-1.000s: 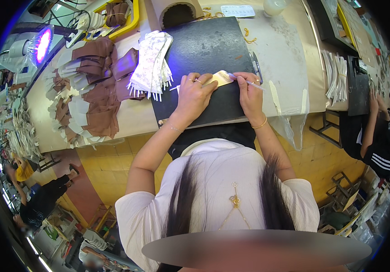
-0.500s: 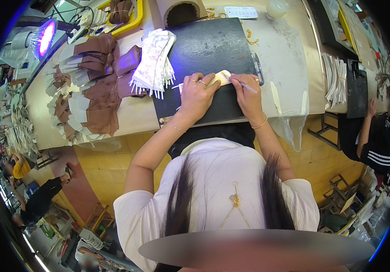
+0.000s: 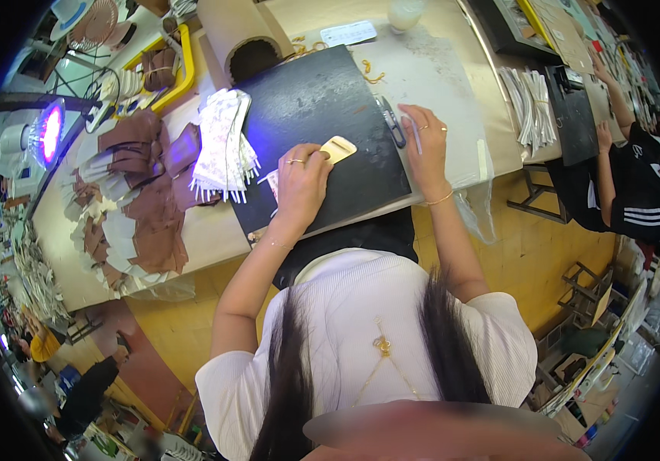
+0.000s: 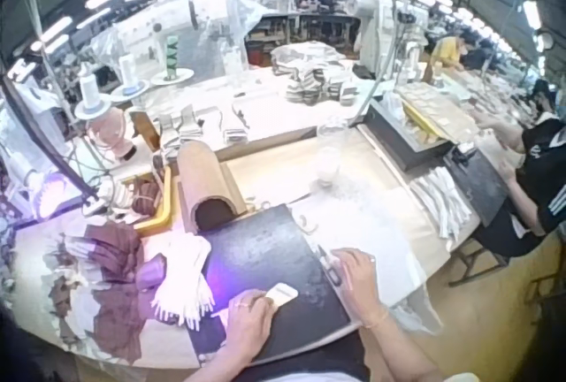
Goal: The person repeatedly picks up small fabric pieces and aligns them with a curved cardboard template on a workbench. They handle the pieces one at a time, placing them on the template and then moving them aside. The person continues this process throughout the clip, working with multiple fabric pieces and the template.
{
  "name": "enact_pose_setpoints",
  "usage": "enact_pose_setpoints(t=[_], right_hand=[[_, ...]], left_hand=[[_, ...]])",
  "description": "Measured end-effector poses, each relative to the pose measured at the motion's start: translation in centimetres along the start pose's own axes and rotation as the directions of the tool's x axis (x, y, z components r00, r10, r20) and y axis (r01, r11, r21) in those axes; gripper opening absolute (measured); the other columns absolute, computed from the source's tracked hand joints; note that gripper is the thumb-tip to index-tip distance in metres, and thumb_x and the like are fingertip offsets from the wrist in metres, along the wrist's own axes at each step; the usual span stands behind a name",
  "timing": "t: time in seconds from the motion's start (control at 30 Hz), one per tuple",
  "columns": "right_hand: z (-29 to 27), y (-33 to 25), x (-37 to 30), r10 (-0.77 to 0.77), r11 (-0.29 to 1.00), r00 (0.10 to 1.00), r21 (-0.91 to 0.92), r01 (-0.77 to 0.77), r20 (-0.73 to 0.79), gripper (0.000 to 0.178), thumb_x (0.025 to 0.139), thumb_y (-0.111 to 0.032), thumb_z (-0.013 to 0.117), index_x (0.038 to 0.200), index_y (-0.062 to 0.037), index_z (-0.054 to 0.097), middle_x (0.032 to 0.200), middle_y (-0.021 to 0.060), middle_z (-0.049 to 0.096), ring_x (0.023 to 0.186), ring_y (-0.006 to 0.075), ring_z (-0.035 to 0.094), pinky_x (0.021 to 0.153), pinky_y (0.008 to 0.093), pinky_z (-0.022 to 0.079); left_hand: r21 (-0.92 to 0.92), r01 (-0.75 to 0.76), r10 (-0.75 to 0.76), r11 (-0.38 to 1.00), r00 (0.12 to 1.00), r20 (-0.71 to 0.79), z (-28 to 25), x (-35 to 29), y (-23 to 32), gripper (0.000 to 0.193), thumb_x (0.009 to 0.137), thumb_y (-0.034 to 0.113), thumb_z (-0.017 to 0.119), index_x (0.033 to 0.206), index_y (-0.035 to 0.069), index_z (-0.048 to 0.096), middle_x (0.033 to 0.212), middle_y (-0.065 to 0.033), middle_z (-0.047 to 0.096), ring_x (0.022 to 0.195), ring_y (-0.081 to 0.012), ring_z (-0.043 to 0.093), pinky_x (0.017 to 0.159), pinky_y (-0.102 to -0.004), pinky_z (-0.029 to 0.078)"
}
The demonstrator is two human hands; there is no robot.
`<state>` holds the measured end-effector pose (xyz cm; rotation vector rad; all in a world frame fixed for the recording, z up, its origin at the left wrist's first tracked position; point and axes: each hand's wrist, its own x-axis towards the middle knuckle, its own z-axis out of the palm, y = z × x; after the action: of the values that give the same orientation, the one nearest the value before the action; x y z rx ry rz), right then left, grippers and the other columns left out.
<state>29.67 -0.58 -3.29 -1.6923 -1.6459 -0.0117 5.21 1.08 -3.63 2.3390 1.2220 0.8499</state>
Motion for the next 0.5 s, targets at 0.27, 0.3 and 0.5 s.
enact_pose_setpoints(t=[0.27, 0.3, 0.5], right_hand=[[-0.1, 3.9, 1.2, -0.112, 0.966, 0.953, -0.195, 0.171, 0.283, 0.048, 0.092, -0.002, 0.055, 0.136, -0.0190, 0.056, 0.135, 0.0023, 0.058, 0.133, 0.0218, 0.049, 0.107, 0.0454, 0.034], [0.2, 3.9, 1.3, -0.123, 0.965, 0.948, -0.187, 0.183, 0.293, 0.049, 0.092, -0.002, 0.055, 0.137, -0.0200, 0.055, 0.137, 0.0011, 0.057, 0.135, 0.0214, 0.047, 0.108, 0.0463, 0.033], [1.8, 3.3, 1.6, -0.156, 0.971, 0.931, -0.120, 0.205, 0.329, 0.050, 0.093, -0.002, 0.052, 0.139, -0.0207, 0.054, 0.139, 0.0007, 0.056, 0.137, 0.0217, 0.045, 0.110, 0.0493, 0.031]], left_hand=[[-0.063, 0.104, -0.099, 0.993, 0.991, 0.086, -2.2, 1.0, 1.5, 0.022, 0.081, 0.005, 0.073, 0.102, 0.004, 0.065, 0.107, -0.0154, 0.059, 0.087, -0.0346, 0.062, 0.076, -0.0440, 0.051], [-0.064, 0.134, -0.129, 0.989, 0.988, 0.087, -2.7, 1.1, 1.8, 0.023, 0.081, 0.005, 0.073, 0.102, 0.004, 0.066, 0.107, -0.0155, 0.059, 0.086, -0.0346, 0.062, 0.076, -0.0439, 0.051], [0.088, 0.279, -0.251, 0.956, 0.937, -0.242, -8.0, 2.1, -0.1, 0.023, 0.081, 0.010, 0.077, 0.102, 0.007, 0.069, 0.103, -0.0129, 0.062, 0.090, -0.0317, 0.062, 0.078, -0.0386, 0.051]])
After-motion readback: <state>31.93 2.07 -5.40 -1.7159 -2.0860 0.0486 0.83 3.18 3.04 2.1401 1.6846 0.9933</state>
